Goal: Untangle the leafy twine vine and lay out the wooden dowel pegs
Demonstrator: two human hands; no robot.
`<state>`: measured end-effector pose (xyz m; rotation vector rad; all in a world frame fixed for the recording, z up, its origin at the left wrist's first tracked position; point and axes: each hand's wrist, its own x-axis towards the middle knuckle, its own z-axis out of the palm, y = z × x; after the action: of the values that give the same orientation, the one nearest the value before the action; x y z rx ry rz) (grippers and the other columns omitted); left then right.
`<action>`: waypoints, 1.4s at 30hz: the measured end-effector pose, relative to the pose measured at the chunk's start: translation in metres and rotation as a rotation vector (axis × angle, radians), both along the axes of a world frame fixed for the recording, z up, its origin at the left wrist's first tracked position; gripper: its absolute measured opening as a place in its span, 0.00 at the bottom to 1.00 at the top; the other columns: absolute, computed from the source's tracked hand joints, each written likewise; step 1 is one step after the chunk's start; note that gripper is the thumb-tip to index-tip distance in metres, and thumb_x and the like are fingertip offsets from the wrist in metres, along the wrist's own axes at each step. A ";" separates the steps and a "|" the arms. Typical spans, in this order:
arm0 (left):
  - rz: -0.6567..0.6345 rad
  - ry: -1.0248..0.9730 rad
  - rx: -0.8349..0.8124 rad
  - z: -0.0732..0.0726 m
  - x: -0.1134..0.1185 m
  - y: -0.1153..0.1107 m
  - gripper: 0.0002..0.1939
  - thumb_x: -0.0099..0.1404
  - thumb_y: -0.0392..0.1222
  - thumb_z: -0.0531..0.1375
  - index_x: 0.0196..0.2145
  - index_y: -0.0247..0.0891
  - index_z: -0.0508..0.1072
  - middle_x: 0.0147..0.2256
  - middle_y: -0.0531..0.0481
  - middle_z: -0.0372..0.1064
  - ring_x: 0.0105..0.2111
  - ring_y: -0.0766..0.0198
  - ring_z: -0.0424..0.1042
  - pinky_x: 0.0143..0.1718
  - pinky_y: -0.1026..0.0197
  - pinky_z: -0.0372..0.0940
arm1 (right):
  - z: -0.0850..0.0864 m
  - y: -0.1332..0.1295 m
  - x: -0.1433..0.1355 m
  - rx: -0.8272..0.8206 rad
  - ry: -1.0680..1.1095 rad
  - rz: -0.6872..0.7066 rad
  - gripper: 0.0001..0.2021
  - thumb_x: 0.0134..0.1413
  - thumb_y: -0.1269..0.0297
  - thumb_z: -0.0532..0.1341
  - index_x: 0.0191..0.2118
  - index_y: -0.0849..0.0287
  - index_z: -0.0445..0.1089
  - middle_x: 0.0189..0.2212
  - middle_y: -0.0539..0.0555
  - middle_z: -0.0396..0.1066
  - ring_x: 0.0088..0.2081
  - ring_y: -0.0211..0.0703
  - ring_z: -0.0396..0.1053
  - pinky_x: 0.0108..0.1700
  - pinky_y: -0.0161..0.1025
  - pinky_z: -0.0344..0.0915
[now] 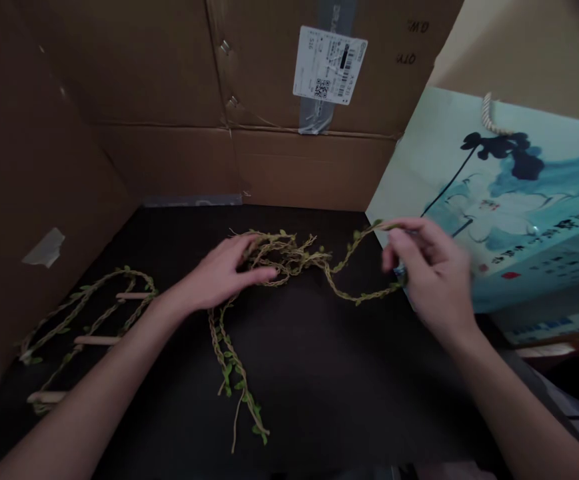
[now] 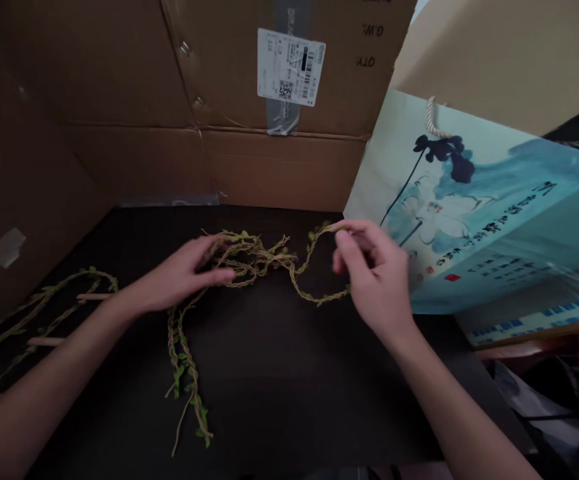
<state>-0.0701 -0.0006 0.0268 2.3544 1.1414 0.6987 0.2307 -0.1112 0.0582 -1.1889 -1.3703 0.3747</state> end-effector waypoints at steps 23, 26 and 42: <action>-0.176 -0.156 0.295 -0.008 0.048 -0.058 0.28 0.70 0.48 0.64 0.62 0.43 0.59 0.59 0.38 0.62 0.58 0.47 0.66 0.57 0.45 0.67 | -0.058 0.013 -0.043 -0.405 0.197 0.388 0.07 0.60 0.63 0.61 0.42 0.57 0.72 0.32 0.50 0.71 0.31 0.41 0.68 0.32 0.37 0.68; -0.126 -0.170 0.294 -0.009 0.043 -0.050 0.32 0.68 0.49 0.66 0.63 0.44 0.58 0.59 0.39 0.61 0.55 0.51 0.68 0.54 0.47 0.69 | -0.059 0.016 -0.040 -0.540 0.440 0.436 0.11 0.56 0.58 0.67 0.41 0.57 0.71 0.27 0.48 0.67 0.23 0.36 0.61 0.22 0.33 0.60; -0.179 -0.276 -0.333 -0.013 0.050 -0.051 0.42 0.61 0.55 0.71 0.67 0.43 0.62 0.53 0.42 0.74 0.51 0.50 0.75 0.56 0.45 0.68 | -0.050 0.013 -0.044 -0.655 0.705 0.497 0.18 0.43 0.62 0.74 0.40 0.59 0.71 0.34 0.53 0.74 0.30 0.40 0.70 0.25 0.33 0.66</action>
<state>-0.0204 -0.0520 0.0134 1.9793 0.8427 0.6847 0.1865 -0.0982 0.0087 -1.0394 -0.9039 1.5308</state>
